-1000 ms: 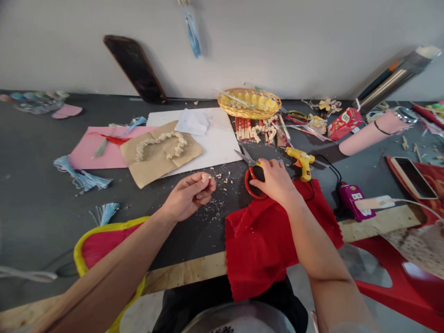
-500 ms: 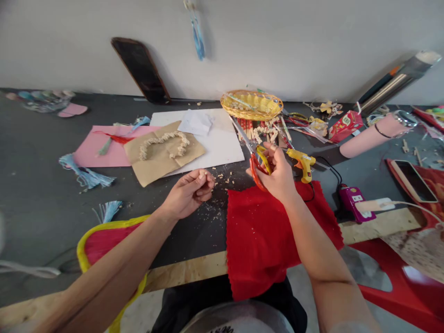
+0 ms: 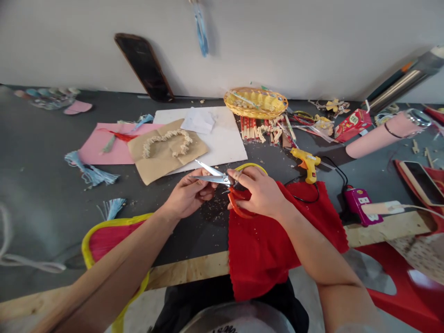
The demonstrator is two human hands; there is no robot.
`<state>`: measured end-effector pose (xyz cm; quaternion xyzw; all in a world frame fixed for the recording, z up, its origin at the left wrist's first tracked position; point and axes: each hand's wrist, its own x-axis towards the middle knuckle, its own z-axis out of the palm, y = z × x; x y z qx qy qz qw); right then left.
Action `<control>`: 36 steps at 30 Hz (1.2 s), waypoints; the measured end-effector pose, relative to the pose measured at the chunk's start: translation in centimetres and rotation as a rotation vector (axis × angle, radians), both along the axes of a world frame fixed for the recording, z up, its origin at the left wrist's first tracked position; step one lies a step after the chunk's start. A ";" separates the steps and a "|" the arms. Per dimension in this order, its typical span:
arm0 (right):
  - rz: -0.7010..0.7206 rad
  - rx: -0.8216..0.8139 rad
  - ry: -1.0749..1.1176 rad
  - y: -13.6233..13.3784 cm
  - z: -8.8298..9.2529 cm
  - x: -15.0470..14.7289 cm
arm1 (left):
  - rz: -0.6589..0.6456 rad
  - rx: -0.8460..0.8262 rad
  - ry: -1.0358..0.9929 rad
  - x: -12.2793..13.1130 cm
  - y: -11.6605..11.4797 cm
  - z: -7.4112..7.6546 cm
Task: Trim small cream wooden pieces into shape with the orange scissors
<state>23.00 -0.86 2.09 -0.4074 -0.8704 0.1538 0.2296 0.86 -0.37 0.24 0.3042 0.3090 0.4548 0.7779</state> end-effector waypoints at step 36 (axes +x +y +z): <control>-0.047 0.052 0.003 -0.3 -0.3 -0.4 | 0.015 0.073 0.010 0.0 0.1 -0.4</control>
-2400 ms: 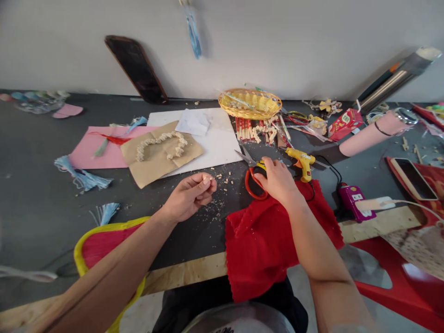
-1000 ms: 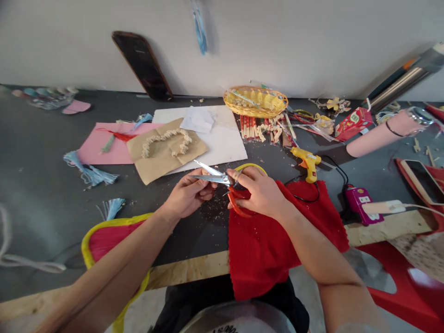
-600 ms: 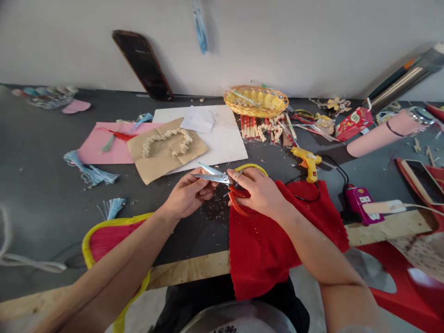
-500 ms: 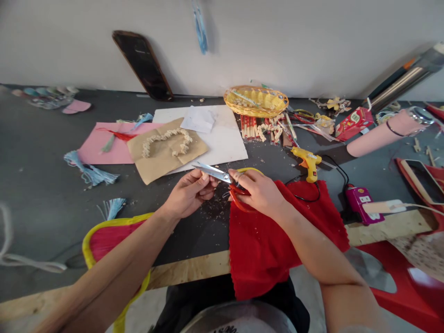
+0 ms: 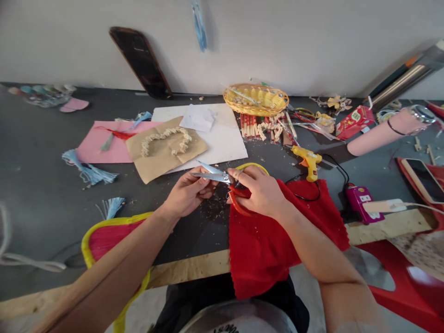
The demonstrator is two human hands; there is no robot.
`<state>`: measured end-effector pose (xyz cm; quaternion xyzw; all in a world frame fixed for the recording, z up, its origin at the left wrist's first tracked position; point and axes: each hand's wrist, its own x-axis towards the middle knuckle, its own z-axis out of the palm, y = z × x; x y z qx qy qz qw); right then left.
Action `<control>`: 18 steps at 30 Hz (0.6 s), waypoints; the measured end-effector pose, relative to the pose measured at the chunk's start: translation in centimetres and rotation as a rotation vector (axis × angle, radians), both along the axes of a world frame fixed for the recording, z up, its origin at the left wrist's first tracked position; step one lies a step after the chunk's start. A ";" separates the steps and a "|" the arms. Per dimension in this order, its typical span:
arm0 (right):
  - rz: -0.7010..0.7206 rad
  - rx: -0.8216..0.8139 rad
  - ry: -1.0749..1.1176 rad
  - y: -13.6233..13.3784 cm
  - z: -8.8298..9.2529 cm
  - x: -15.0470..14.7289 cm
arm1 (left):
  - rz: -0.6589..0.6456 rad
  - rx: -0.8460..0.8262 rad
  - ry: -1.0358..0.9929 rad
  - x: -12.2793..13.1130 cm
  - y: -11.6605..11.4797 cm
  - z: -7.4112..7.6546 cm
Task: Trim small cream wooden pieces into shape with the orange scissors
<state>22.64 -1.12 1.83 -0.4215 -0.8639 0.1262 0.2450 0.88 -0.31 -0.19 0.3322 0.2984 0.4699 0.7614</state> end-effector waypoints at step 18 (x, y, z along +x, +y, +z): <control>-0.191 -0.208 0.370 0.5 -1.3 0.2 | -0.065 0.029 0.216 0.2 -0.1 0.6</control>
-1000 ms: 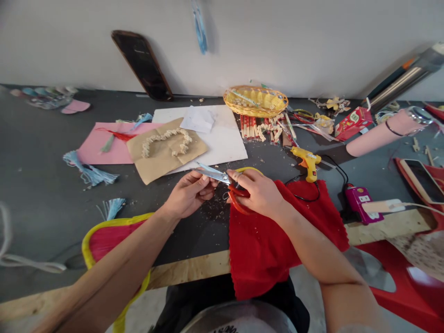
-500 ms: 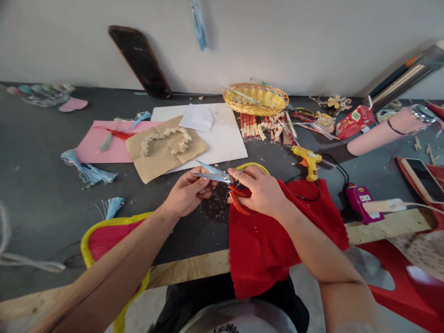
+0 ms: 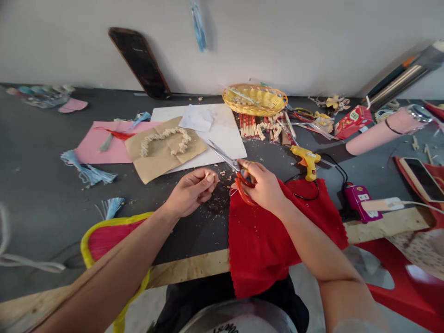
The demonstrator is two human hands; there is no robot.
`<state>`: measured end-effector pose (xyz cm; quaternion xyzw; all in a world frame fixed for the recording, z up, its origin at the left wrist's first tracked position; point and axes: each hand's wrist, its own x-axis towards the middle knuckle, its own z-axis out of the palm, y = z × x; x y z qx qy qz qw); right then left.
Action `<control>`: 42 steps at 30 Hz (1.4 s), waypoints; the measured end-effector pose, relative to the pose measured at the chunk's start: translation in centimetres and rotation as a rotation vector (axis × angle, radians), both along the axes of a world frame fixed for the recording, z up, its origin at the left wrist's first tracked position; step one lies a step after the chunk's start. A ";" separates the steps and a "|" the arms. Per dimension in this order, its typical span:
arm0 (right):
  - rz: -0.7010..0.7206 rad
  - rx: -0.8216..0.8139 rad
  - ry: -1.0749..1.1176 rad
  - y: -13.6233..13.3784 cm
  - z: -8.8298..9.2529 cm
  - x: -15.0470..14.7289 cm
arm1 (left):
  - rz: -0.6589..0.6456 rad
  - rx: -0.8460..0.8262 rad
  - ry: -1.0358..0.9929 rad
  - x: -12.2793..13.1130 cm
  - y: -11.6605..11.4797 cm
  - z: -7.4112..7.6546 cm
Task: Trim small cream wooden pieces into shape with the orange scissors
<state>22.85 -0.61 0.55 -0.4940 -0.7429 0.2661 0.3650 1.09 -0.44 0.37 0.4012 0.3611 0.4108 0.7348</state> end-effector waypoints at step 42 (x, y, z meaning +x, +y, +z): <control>0.213 -0.328 0.456 -1.5 0.5 -1.6 | -0.235 -0.069 0.014 0.7 -0.9 -0.3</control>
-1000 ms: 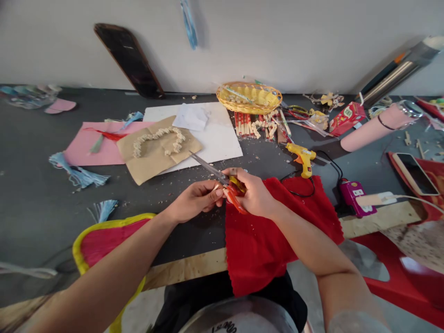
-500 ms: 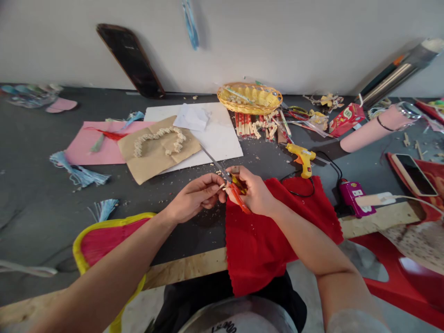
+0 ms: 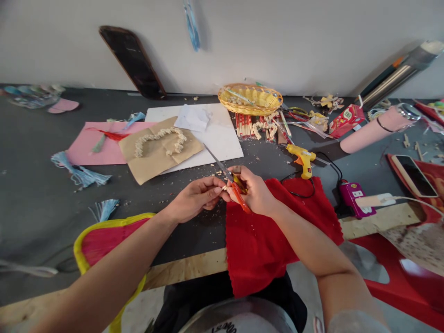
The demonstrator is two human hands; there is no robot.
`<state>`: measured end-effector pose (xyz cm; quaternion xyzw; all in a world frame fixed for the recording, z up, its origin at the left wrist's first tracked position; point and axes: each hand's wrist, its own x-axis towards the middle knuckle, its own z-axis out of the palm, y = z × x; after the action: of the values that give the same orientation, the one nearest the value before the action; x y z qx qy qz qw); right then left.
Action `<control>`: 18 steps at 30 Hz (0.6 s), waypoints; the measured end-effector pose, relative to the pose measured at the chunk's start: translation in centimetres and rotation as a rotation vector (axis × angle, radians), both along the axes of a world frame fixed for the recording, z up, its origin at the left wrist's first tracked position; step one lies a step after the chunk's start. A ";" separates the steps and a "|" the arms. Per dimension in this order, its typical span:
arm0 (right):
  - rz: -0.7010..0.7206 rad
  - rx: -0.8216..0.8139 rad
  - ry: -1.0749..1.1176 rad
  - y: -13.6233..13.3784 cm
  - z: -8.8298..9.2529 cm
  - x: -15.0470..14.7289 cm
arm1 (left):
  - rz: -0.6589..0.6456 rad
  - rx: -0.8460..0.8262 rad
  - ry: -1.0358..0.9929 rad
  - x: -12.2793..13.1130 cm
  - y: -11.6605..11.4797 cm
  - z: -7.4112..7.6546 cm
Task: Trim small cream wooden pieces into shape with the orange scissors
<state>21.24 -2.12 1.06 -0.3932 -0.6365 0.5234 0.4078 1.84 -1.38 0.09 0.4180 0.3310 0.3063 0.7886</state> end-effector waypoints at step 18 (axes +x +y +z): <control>0.021 0.043 -0.060 -0.2 -0.5 0.1 | 0.028 0.094 0.085 0.1 0.0 0.4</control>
<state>21.33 -2.37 0.54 -0.3933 -0.6635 0.5019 0.3915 1.93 -1.39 0.46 0.4627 0.3553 0.3147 0.7488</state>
